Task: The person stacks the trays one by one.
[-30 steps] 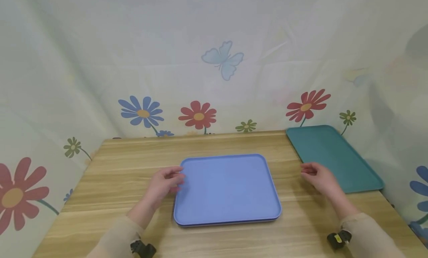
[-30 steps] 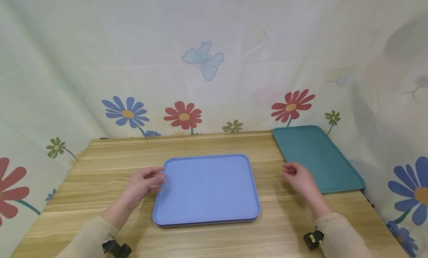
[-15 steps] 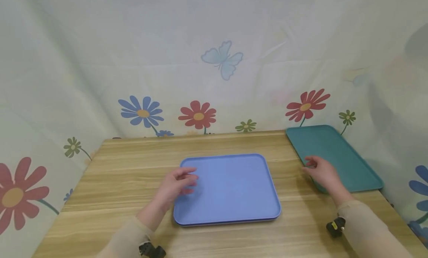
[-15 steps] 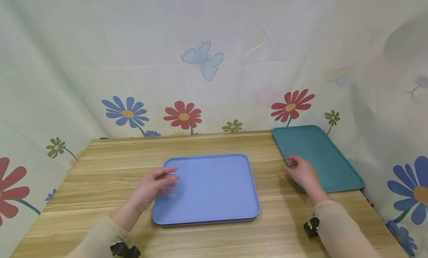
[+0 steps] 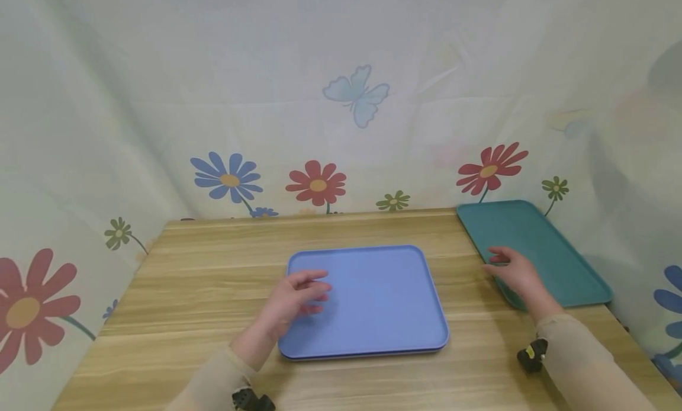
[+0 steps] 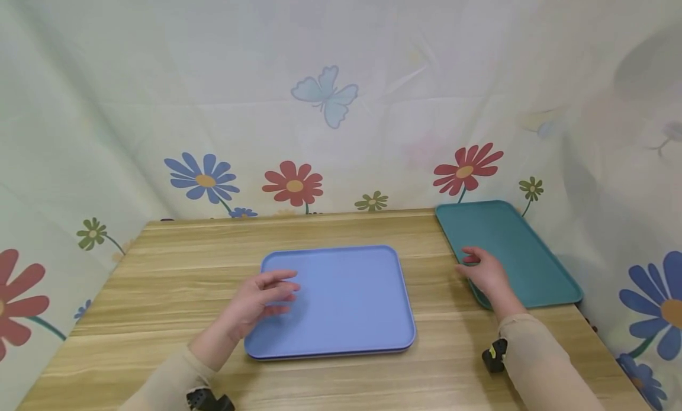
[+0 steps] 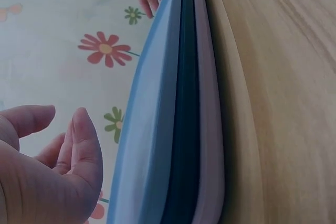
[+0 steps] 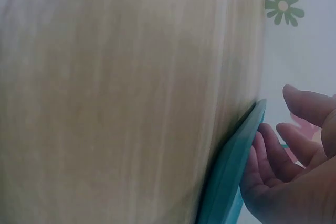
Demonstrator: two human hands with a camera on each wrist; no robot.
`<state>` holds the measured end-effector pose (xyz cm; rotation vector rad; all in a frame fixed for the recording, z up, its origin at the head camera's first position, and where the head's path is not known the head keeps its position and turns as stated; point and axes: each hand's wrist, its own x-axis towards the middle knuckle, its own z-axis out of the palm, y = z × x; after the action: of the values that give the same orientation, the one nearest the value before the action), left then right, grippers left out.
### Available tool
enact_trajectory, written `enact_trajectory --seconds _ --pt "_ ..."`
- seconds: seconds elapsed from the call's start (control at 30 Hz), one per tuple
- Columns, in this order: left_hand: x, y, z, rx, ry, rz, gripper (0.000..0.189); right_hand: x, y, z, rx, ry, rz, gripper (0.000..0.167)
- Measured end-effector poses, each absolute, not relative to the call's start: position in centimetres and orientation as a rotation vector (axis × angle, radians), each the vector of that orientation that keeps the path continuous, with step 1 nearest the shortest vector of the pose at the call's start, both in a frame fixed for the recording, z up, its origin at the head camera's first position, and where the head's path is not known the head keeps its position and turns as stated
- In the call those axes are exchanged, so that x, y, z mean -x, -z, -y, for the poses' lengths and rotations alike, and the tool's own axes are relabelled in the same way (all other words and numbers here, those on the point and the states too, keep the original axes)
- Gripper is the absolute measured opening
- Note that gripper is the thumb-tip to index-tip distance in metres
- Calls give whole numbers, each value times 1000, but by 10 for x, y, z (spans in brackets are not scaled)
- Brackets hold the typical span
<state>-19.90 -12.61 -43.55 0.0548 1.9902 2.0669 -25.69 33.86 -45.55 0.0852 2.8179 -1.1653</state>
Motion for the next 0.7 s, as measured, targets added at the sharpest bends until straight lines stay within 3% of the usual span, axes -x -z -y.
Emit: enact_trajectory --seconds 0.4,0.7 --pt "198 438 119 -61 -2079 -1932 49 266 466 -345 -71 1245 -2785 63" --pt "199 439 115 -73 -2075 -1921 49 267 470 -343 -89 1215 -2788 53"
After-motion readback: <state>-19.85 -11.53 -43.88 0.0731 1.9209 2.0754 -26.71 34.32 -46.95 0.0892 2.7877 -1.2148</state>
